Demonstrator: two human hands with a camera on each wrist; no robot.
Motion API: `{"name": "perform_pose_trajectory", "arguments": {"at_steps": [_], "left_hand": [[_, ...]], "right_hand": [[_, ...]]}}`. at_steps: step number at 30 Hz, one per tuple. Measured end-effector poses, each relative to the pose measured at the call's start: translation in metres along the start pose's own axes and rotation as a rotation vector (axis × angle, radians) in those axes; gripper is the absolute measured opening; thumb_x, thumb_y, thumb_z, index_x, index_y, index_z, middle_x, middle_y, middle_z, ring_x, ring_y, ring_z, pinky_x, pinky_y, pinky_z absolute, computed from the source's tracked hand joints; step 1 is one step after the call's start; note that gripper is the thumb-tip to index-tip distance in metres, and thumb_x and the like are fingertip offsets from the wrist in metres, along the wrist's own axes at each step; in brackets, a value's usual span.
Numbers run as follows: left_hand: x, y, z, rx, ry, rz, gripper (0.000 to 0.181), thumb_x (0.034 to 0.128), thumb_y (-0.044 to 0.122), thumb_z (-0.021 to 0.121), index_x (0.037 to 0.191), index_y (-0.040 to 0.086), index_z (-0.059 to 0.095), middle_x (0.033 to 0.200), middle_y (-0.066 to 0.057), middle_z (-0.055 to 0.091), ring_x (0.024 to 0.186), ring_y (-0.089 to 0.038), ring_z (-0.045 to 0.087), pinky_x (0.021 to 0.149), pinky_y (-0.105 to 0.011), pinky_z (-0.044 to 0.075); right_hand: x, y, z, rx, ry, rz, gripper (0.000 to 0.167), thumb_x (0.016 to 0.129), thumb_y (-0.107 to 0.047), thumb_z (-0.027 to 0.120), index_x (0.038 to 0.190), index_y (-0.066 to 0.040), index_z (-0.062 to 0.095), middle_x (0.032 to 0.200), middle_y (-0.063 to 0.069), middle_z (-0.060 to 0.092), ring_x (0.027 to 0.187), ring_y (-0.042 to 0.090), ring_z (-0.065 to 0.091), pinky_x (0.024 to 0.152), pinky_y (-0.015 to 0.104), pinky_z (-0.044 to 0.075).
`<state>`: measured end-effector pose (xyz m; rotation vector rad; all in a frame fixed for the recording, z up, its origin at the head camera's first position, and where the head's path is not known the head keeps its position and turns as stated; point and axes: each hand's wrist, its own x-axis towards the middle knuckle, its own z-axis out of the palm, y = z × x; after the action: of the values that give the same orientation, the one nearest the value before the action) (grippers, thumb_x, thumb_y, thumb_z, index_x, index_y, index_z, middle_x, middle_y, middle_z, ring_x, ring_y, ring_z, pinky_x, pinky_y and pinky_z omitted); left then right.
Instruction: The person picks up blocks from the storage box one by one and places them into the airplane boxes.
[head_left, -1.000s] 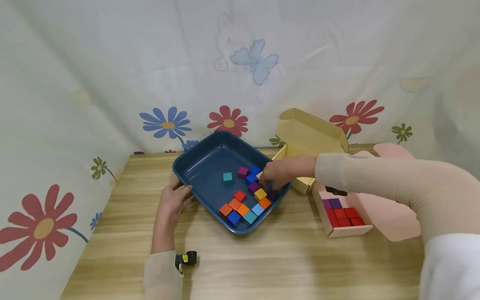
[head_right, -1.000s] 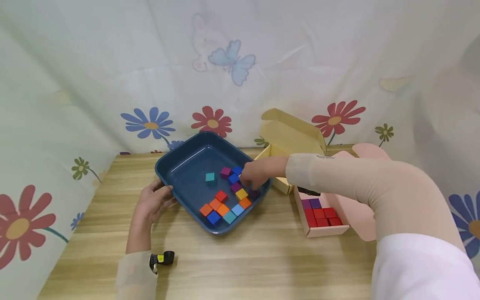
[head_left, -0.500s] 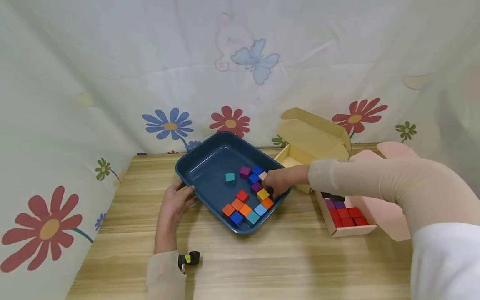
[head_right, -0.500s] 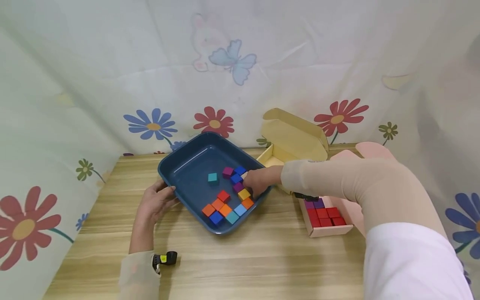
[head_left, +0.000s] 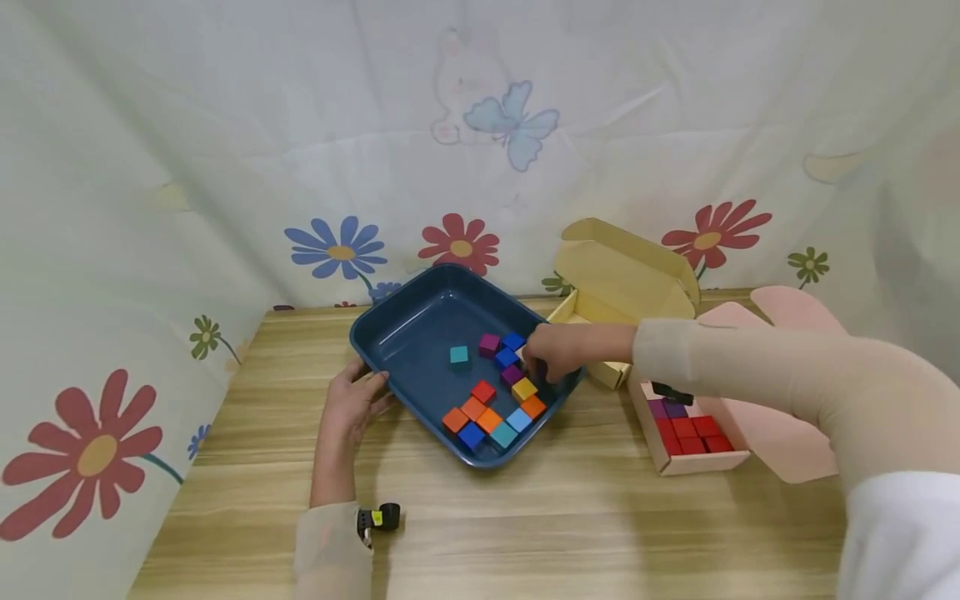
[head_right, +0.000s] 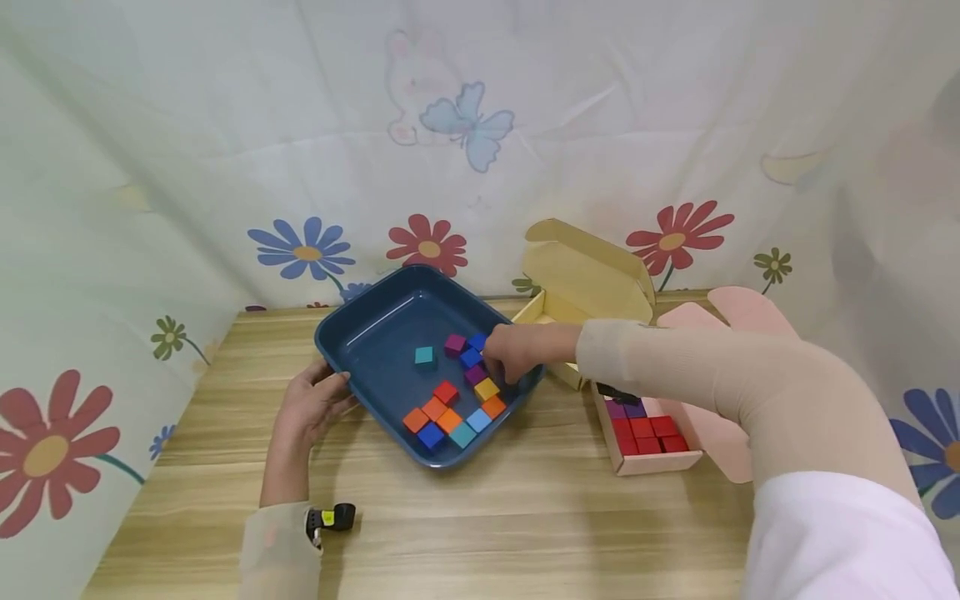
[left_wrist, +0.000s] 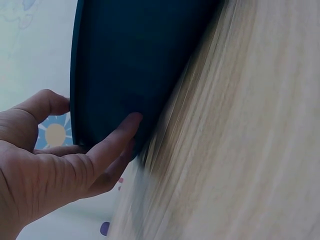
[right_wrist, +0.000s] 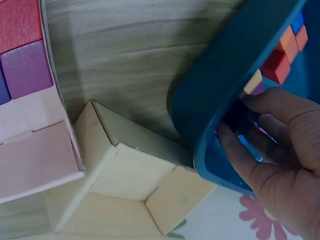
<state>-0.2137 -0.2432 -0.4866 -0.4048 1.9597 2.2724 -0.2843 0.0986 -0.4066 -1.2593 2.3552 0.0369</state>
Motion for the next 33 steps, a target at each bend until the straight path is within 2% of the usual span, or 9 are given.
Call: {"name": "perform_pose_trajectory", "arguments": {"at_steps": [7, 10, 14, 17, 22, 26, 33], "left_hand": [[0.0, -0.002, 0.002, 0.002, 0.014, 0.003, 0.065, 0.1012, -0.003, 0.052, 0.159, 0.0, 0.024, 0.153, -0.022, 0.03, 0.123, -0.031, 0.055, 0.093, -0.036, 0.057], [-0.001, -0.003, 0.002, -0.001, 0.023, 0.013, 0.064, 0.1011, -0.003, 0.052, 0.159, 0.0, 0.026, 0.152, -0.022, 0.03, 0.119, -0.029, 0.057, 0.091, -0.035, 0.058], [-0.003, -0.003, 0.002, -0.012, 0.031, 0.026, 0.062, 0.1006, -0.003, 0.054, 0.158, 0.0, 0.029, 0.15, -0.021, 0.031, 0.111, -0.022, 0.061, 0.086, -0.032, 0.059], [-0.003, -0.002, 0.003, -0.012, 0.038, 0.03, 0.062, 0.1001, -0.003, 0.055, 0.157, 0.0, 0.031, 0.149, -0.02, 0.031, 0.105, -0.017, 0.063, 0.084, -0.031, 0.06], [-0.002, 0.0, 0.003, 0.002, 0.051, 0.031, 0.062, 0.0997, -0.003, 0.056, 0.157, 0.0, 0.032, 0.148, -0.02, 0.032, 0.104, -0.015, 0.062, 0.086, -0.032, 0.059], [-0.002, 0.0, 0.004, 0.011, 0.045, 0.03, 0.062, 0.0998, -0.003, 0.056, 0.157, 0.0, 0.032, 0.149, -0.02, 0.032, 0.108, -0.018, 0.062, 0.088, -0.033, 0.059], [-0.001, -0.001, 0.004, 0.025, 0.044, 0.015, 0.062, 0.1004, -0.002, 0.055, 0.157, 0.0, 0.03, 0.152, -0.021, 0.03, 0.115, -0.024, 0.06, 0.087, -0.031, 0.059]], "right_hand": [[-0.026, 0.004, -0.003, 0.004, 0.101, 0.01, 0.022, 0.084, -0.005, 0.077, 0.105, -0.004, 0.073, 0.106, 0.011, 0.069, 0.093, 0.024, 0.061, 0.082, 0.033, 0.057], [-0.044, 0.007, -0.005, 0.036, 0.183, 0.006, 0.022, 0.083, -0.002, 0.076, 0.104, -0.002, 0.073, 0.105, 0.013, 0.069, 0.093, 0.025, 0.061, 0.084, 0.036, 0.057], [-0.071, 0.017, -0.002, 0.052, 0.294, 0.044, 0.02, 0.082, -0.001, 0.077, 0.101, -0.003, 0.073, 0.102, 0.011, 0.068, 0.091, 0.024, 0.061, 0.084, 0.038, 0.057], [-0.092, 0.024, 0.002, 0.041, 0.339, 0.062, 0.019, 0.081, 0.0, 0.078, 0.099, -0.004, 0.073, 0.099, 0.009, 0.067, 0.088, 0.023, 0.061, 0.081, 0.038, 0.057], [-0.122, 0.027, 0.008, 0.032, 0.361, 0.059, 0.02, 0.08, 0.001, 0.079, 0.098, -0.006, 0.073, 0.098, 0.007, 0.067, 0.086, 0.021, 0.062, 0.077, 0.037, 0.058], [-0.142, 0.028, 0.014, 0.034, 0.369, 0.065, 0.02, 0.078, 0.001, 0.078, 0.095, -0.008, 0.073, 0.096, 0.004, 0.067, 0.082, 0.018, 0.061, 0.073, 0.035, 0.057], [-0.161, 0.035, 0.023, 0.061, 0.263, 0.113, 0.02, 0.078, 0.002, 0.081, 0.091, -0.011, 0.072, 0.089, -0.001, 0.066, 0.079, 0.015, 0.059, 0.067, 0.029, 0.056]]}}
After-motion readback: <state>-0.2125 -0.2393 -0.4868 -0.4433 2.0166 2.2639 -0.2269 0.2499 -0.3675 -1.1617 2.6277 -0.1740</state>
